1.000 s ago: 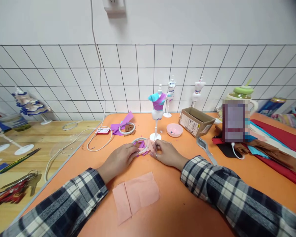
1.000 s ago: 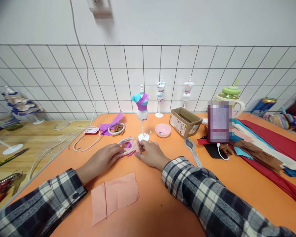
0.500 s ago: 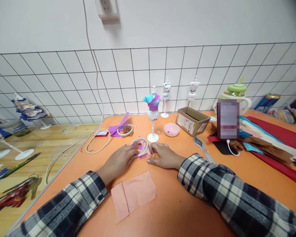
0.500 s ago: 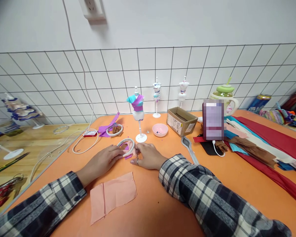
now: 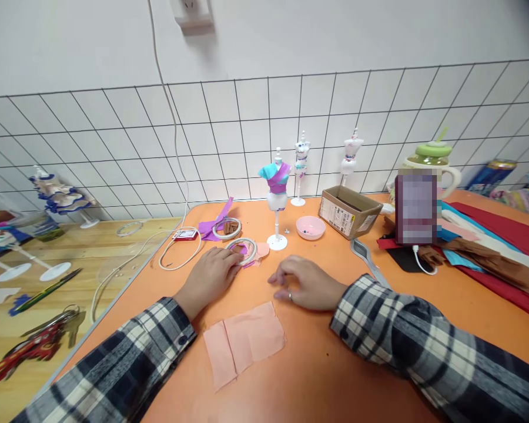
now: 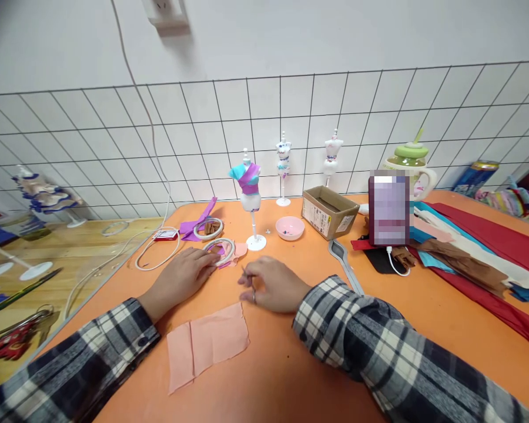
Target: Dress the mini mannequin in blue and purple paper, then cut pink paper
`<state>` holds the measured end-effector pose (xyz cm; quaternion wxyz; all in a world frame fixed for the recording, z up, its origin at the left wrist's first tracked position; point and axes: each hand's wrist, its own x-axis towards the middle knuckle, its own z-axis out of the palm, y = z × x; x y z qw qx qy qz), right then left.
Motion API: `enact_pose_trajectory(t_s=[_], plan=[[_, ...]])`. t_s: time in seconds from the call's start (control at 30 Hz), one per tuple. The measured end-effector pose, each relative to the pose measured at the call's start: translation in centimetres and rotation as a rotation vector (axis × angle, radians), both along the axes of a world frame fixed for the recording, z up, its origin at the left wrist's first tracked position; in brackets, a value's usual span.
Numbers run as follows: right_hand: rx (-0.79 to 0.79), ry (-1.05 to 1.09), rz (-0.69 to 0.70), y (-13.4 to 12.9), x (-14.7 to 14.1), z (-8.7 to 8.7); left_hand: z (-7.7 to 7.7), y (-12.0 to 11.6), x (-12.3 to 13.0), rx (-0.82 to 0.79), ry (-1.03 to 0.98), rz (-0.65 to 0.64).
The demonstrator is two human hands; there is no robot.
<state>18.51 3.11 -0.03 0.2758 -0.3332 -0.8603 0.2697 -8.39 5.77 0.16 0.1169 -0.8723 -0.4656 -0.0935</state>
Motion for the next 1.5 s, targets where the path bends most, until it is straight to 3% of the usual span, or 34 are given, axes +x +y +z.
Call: enact_pose_trajectory(t_s=[0.17,0.23,0.3,0.37,0.43,0.53,0.67,0.8,0.9,0.97,1.07,1.2,1.27,1.37,1.43,1.5], plan=[[0.017,-0.140,0.057,-2.0,-1.5,-1.1,0.5,-0.7,0.1,0.076,-0.179,0.028],[0.002,-0.090,0.055,-2.1,-1.8,-1.3,1.1,-1.7,0.6,0.039,-0.336,-0.035],[-0.046,0.026,0.035,-2.0,-1.7,-1.2,1.6,-3.0,1.4,-0.180,-0.552,-0.163],[-0.114,0.213,-0.003,-1.7,-1.4,-0.9,1.7,-4.2,2.4,-0.581,-0.771,-0.268],[-0.196,0.435,-0.030,-1.2,-1.0,-0.7,1.5,-5.1,3.4,-0.987,-0.921,-0.263],[-0.315,0.678,-0.093,-0.1,-0.5,-0.9,1.1,-5.5,4.0,-1.259,-0.981,-0.177],[-0.445,0.773,-0.196,1.2,-0.1,-1.4,1.5,-5.2,3.4,-1.313,-0.942,-0.149],[-0.515,0.795,-0.190,1.4,-0.1,-1.3,2.9,-5.2,2.6,-1.473,-0.708,-0.236],[-0.551,0.780,-0.118,0.8,-0.5,-0.9,3.2,-5.1,2.8,-1.273,-0.772,-0.233],[-0.539,0.794,-0.110,0.3,-1.0,-0.7,2.6,-5.1,3.3,-1.167,-0.907,-0.222],[-0.510,0.884,-0.165,-0.4,-1.7,-0.5,1.0,-5.6,4.6,-1.263,-1.039,-0.169],[-0.499,1.057,-0.255,-0.1,-1.6,-0.5,-0.2,-6.3,5.6,-1.227,-0.946,-0.014],[-0.504,1.118,-0.319,0.6,-1.0,-0.5,0.5,-6.5,5.4,-1.193,-0.862,-0.067],[-0.529,1.155,-0.383,1.6,0.0,-0.7,2.4,-6.6,4.7,-1.236,-0.773,-0.293],[-0.556,1.137,-0.369,1.8,0.1,-0.8,3.3,-6.5,4.3,-1.358,-0.810,-0.391],[-0.574,1.096,-0.329,1.6,-0.3,-0.9,3.3,-6.2,4.2,-1.471,-0.947,-0.369]])
